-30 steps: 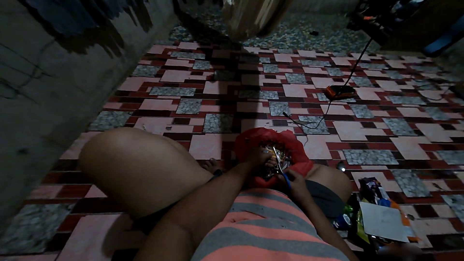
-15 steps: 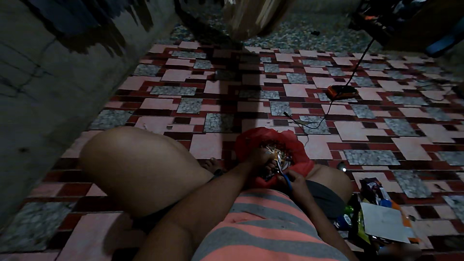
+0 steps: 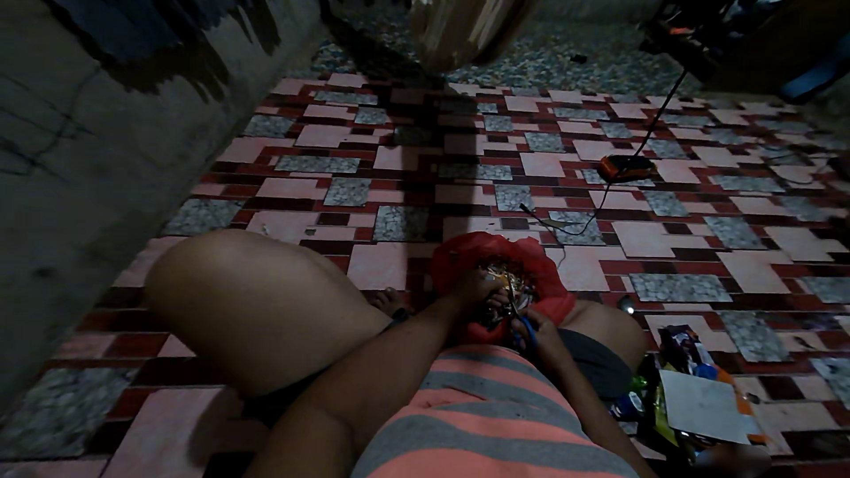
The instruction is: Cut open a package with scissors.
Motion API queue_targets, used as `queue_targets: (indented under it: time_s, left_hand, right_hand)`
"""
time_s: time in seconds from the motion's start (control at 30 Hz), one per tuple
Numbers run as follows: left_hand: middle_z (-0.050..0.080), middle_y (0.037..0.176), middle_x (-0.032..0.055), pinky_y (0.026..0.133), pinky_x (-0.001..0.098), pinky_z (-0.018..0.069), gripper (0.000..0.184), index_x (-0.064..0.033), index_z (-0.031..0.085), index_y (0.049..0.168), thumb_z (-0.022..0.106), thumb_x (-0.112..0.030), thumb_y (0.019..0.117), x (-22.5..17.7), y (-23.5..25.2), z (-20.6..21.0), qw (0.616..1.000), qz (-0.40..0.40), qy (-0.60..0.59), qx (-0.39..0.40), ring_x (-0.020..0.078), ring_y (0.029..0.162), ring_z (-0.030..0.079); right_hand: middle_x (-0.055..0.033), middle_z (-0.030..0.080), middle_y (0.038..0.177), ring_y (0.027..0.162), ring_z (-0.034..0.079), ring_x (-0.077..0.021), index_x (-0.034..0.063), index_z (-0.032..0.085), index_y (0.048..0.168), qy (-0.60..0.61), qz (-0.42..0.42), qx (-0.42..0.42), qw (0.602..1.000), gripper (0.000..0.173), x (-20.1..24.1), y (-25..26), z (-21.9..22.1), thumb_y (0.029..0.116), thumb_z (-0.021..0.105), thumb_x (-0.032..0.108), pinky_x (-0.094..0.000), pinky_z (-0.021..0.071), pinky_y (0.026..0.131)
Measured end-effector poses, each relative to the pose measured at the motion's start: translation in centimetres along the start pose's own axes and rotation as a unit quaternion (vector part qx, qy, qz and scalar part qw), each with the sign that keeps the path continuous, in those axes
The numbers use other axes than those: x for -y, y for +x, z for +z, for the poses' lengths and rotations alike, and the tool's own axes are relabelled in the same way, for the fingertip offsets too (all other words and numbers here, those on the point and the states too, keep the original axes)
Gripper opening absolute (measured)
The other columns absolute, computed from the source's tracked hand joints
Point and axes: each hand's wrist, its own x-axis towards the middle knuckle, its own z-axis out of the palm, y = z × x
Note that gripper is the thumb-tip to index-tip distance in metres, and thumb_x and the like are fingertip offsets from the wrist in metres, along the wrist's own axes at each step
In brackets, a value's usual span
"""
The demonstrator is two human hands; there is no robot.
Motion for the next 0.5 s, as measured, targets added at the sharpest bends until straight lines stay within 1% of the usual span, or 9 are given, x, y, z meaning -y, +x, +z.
queue_targets:
  time_s: [0.1,0.2,0.27,0.33,0.4,0.47,0.5]
  left_hand:
    - [0.069,0.09,0.007,0.068,0.0216,0.0575,0.027,0.0046,0.051,0.126,0.055,-0.013,0.106,0.16,0.08,-0.02,1.0,0.0,0.012,0.005,0.0081,0.073,0.068]
    - [0.069,0.09,0.0068,0.068,0.0207,0.0574,0.028,0.0048,0.051,0.127,0.054,-0.013,0.1067,-0.02,-0.12,-0.07,1.0,0.001,0.019,0.01,0.007,0.072,0.068]
    - [0.069,0.091,0.0069,0.068,0.0202,0.0572,0.029,0.0048,0.05,0.129,0.053,-0.013,0.1072,-0.22,-0.1,-0.14,1.0,-0.004,0.027,0.013,0.0065,0.073,0.068]
    - [0.068,0.09,0.0065,0.067,0.0201,0.0567,0.027,0.0046,0.051,0.127,0.053,-0.014,0.1074,-0.1,0.15,-0.26,1.0,-0.006,0.024,0.016,0.0064,0.072,0.067]
    - [0.069,0.087,0.0067,0.066,0.021,0.0572,0.023,0.0044,0.053,0.121,0.053,-0.014,0.1074,0.02,0.34,-0.32,1.0,-0.01,0.017,0.017,0.0075,0.071,0.068]
    - [0.07,0.089,0.0073,0.065,0.0223,0.0566,0.026,0.0026,0.055,0.121,0.05,-0.019,0.1085,-0.37,0.14,-0.26,0.999,-0.027,0.028,0.008,0.0088,0.071,0.068]
    - [0.069,0.092,0.008,0.064,0.0234,0.0554,0.029,0.0012,0.055,0.125,0.049,-0.023,0.1088,-0.72,-0.09,-0.18,0.999,-0.036,0.041,-0.002,0.0099,0.071,0.067]
  right_hand:
    - [0.0003,0.064,0.08,0.062,0.059,-0.0052,-0.0003,0.063,0.11,-0.009,-0.003,-0.006,1.0,0.03,0.11,-0.12,0.02,0.0942,0.066,0.024,-0.0217,0.053,0.058]
    - [0.0009,0.064,0.08,0.063,0.059,-0.0044,-0.0003,0.064,0.108,-0.009,-0.02,-0.007,1.0,0.027,0.0,-0.17,0.0,0.0942,0.067,0.023,-0.0207,0.0523,0.058]
    - [0.002,0.064,0.078,0.063,0.059,-0.0035,0.0006,0.066,0.104,-0.014,-0.033,-0.015,0.999,0.023,-0.26,-0.06,-0.05,0.0934,0.068,0.02,-0.0203,0.0516,0.059]
    - [0.0019,0.064,0.074,0.06,0.058,-0.004,0.0007,0.067,0.101,-0.021,-0.039,-0.027,0.999,0.019,-0.44,-0.02,-0.02,0.0926,0.07,0.018,-0.0214,0.0517,0.057]
    - [0.002,0.063,0.072,0.058,0.057,-0.0041,0.0008,0.066,0.099,-0.026,-0.037,-0.037,0.998,0.016,-0.38,-0.09,0.11,0.0925,0.07,0.015,-0.0214,0.0509,0.056]
    - [0.0021,0.063,0.072,0.058,0.057,-0.0038,0.0009,0.067,0.099,-0.033,-0.04,-0.042,0.998,0.014,-0.37,-0.14,0.09,0.093,0.07,0.014,-0.0208,0.0506,0.056]
    - [0.0024,0.062,0.071,0.058,0.056,-0.0035,0.0011,0.067,0.099,-0.036,-0.042,-0.044,0.997,0.014,-0.33,-0.18,0.04,0.0932,0.07,0.014,-0.0204,0.0502,0.056]
